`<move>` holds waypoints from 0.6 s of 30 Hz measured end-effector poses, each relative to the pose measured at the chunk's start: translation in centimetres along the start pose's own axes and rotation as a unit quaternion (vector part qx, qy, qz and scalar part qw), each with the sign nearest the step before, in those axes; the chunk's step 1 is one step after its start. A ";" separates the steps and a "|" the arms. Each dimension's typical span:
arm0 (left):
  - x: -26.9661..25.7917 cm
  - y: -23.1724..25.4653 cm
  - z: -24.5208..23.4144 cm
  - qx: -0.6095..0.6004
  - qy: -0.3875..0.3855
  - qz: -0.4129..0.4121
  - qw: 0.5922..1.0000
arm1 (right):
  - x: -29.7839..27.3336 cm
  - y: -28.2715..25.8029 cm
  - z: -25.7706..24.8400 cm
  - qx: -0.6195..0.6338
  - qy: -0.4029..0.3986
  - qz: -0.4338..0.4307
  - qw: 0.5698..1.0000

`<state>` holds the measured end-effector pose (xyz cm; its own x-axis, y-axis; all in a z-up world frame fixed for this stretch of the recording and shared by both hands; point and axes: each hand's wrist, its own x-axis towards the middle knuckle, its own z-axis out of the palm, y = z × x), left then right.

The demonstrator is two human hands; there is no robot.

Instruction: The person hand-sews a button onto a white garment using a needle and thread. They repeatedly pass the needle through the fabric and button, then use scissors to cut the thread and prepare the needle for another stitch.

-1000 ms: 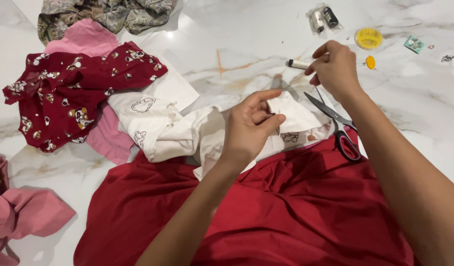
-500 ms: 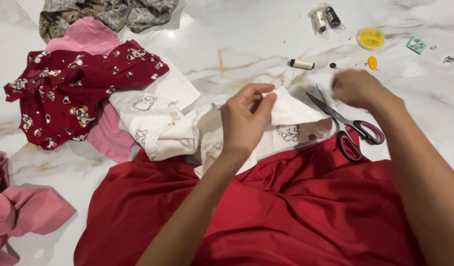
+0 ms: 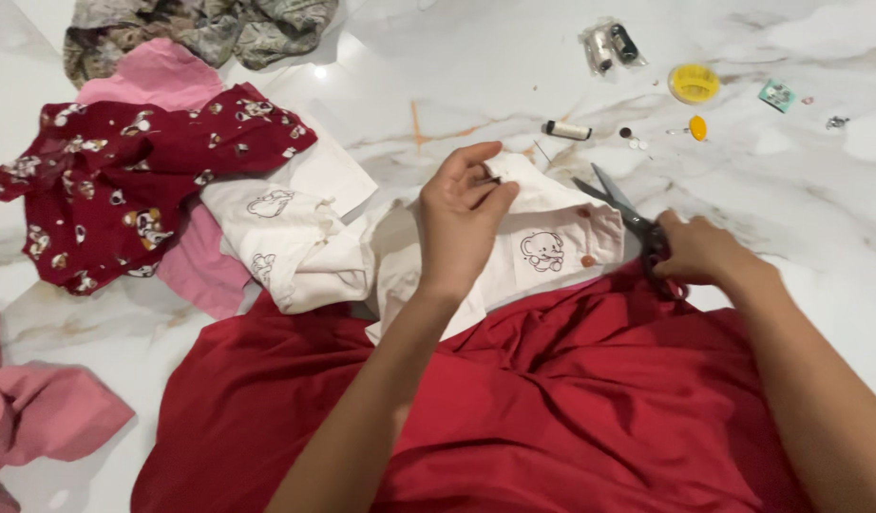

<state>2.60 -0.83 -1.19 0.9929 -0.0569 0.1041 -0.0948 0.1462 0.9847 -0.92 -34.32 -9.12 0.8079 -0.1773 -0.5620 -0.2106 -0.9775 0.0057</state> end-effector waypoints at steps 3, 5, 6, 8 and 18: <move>-0.2 0.4 0.0 -0.040 -0.011 0.001 0.999 | -0.5 1.0 -1.5 0.133 -0.040 0.010 0.990; -0.2 0.6 0.1 -0.027 -0.003 -0.005 1.000 | -1.5 1.3 -2.9 0.163 0.048 -0.030 0.985; -0.2 0.7 0.2 -0.021 0.001 -0.009 1.000 | -2.2 1.0 -3.5 0.177 0.092 -0.050 0.979; -0.1 0.7 0.4 -0.040 -0.002 -0.007 0.999 | -4.1 -0.4 -4.7 0.305 0.153 -0.063 0.938; 0.4 0.2 1.7 -0.088 -0.002 -0.029 0.996 | -12.5 -10.9 -9.0 0.195 0.296 -0.297 0.887</move>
<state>2.85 -2.54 -0.76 0.9960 -0.0748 0.0496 -0.0238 0.3127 0.9496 -3.72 -22.45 5.26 0.9633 0.2136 0.1628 0.2671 -0.8251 -0.4979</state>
